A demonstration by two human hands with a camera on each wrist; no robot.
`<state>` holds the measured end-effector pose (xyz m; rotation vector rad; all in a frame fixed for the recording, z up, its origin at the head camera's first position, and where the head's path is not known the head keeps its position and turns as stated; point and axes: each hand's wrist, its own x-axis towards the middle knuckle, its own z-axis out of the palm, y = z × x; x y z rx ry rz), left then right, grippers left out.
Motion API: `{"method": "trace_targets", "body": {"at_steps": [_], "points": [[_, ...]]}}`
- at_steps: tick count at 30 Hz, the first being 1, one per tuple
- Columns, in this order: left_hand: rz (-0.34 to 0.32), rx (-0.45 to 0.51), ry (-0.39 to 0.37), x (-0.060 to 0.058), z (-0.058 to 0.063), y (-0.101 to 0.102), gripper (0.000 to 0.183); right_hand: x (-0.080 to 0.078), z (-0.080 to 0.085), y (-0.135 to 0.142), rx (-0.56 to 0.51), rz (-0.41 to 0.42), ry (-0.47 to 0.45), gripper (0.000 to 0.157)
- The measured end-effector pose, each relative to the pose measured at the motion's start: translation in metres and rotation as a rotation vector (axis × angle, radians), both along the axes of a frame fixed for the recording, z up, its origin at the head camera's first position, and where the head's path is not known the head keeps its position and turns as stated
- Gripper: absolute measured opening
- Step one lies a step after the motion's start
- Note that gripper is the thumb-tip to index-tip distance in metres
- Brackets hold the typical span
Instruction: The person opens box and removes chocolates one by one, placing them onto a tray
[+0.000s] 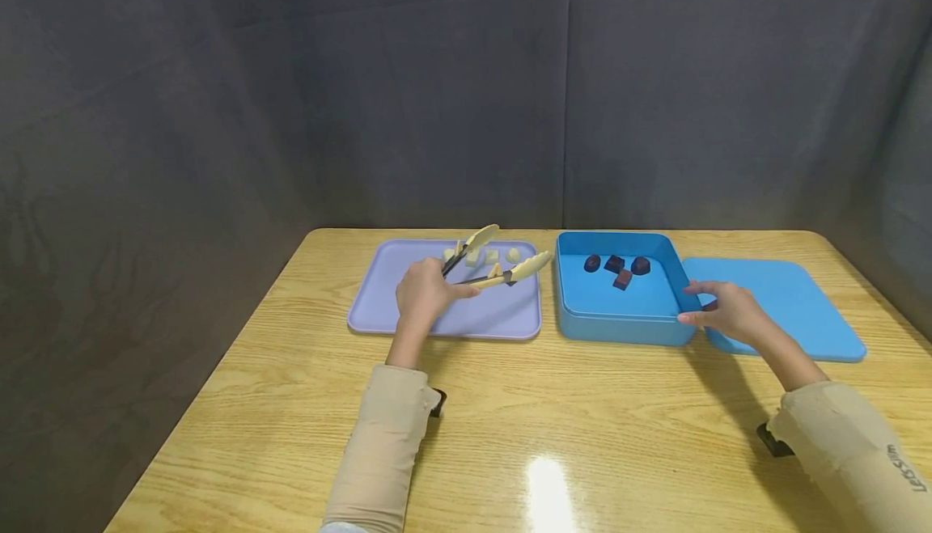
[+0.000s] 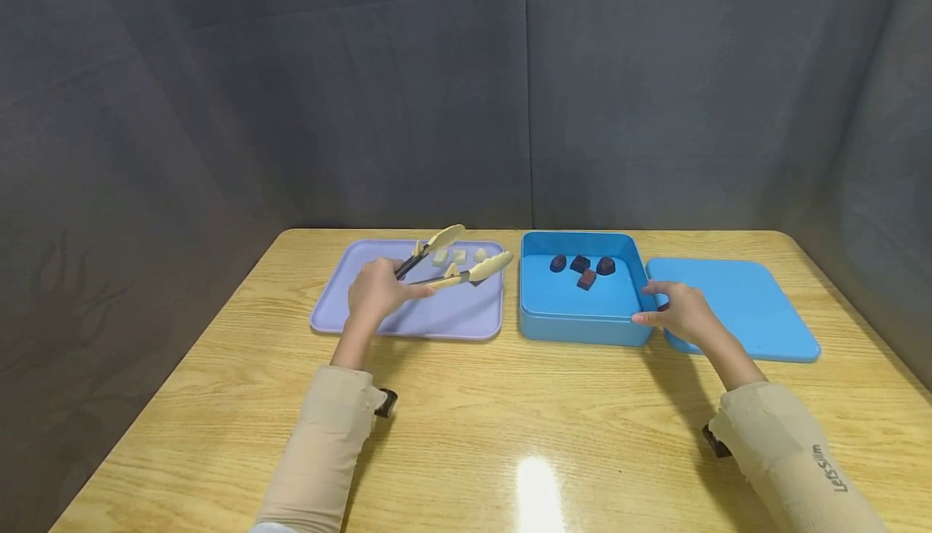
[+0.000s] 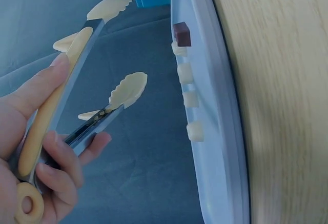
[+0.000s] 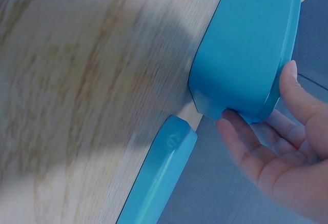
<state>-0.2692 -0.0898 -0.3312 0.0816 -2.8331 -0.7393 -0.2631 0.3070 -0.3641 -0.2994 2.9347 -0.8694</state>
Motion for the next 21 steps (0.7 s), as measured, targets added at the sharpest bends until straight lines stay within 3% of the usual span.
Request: {"method": "trace_targets", "body": {"at_steps": [13,21], "points": [[-0.056,-0.004,0.068,0.004,0.008,0.011,0.047,-0.001,0.002,0.000,0.018,0.000,-0.002,0.064],[-0.093,0.000,0.033,0.003,0.012,0.021,0.044,-0.001,0.002,0.001,0.008,0.001,-0.007,0.065]]}}
